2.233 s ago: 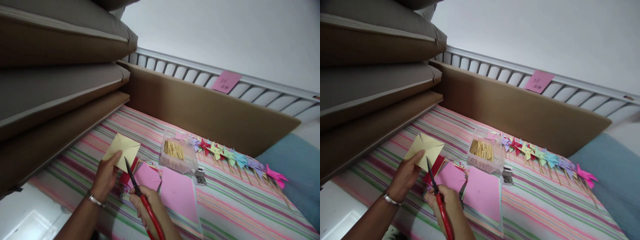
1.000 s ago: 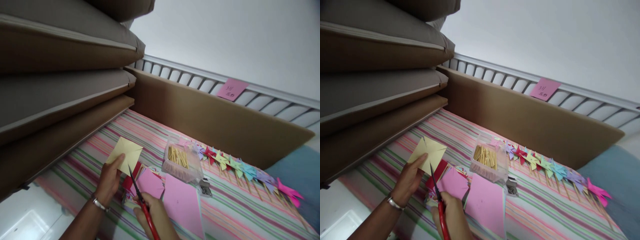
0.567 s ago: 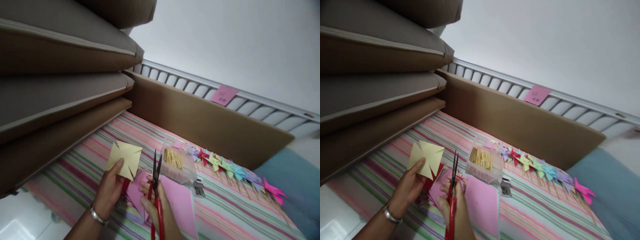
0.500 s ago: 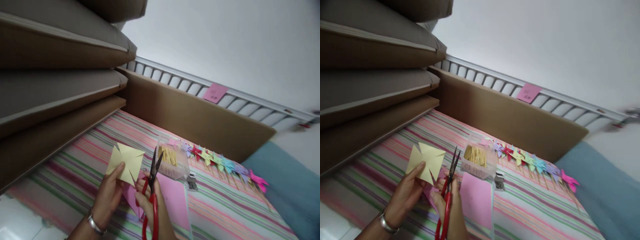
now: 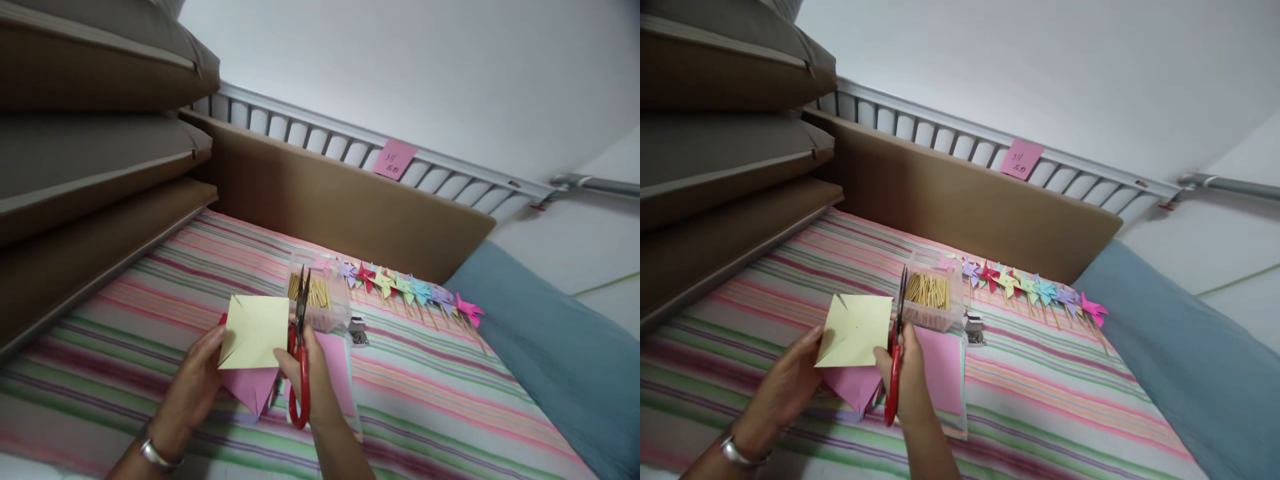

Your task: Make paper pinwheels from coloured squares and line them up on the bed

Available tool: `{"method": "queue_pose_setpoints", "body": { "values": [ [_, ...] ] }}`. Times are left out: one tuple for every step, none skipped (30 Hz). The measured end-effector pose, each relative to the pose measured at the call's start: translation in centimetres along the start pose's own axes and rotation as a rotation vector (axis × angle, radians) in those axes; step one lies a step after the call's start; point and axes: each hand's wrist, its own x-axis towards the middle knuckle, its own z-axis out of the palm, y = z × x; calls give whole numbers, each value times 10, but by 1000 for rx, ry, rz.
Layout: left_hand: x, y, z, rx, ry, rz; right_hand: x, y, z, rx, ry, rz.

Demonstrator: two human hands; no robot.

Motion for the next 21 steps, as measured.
{"method": "queue_pose_setpoints", "body": {
  "values": [
    [2,5,-4,47,-33,-14,1,-2,-2,-29,-18,7],
    [3,9,-7,95,-71,-41,1,-4,-4,-56,-40,13],
    [3,13,-9,146,-96,-69,0,-5,-5,-83,-65,20],
    [4,15,-11,197,-109,-95,0,-6,-5,-105,-94,28],
    [3,17,-11,248,-114,-117,-1,-6,-5,-120,-128,35],
    [3,17,-11,295,-116,-132,-2,-6,-5,-126,-165,37],
    [2,17,-10,334,-117,-137,-2,-5,-4,-123,-198,33],
    [2,17,-9,361,-124,-141,-2,-4,-4,-120,-217,24],
    [2,16,-8,375,-128,-142,-2,-1,-4,-121,-216,9],
    [2,16,-8,378,-115,-132,-1,1,-5,-129,-195,-9],
    [4,16,-8,378,-77,-108,1,4,-5,-140,-158,-27],
    [6,17,-10,372,-21,-71,2,7,-5,-150,-114,-42],
    [8,18,-12,366,46,-21,2,10,-5,-153,-70,-49],
    [11,20,-14,355,114,40,2,12,-3,-144,-36,-43],
    [14,22,-17,338,174,104,0,13,0,-119,-22,-21],
    [17,25,-20,314,220,160,-4,13,4,-77,-33,17],
    [19,27,-22,288,255,209,-9,13,10,-23,-69,69],
    [20,30,-24,262,281,247,-16,11,16,37,-122,126],
    [21,32,-26,240,300,273,-24,10,23,99,-191,185],
    [22,34,-27,222,314,289,-32,8,29,150,-258,235],
    [22,36,-27,209,324,300,-40,6,35,186,-309,273]
  ]
}}
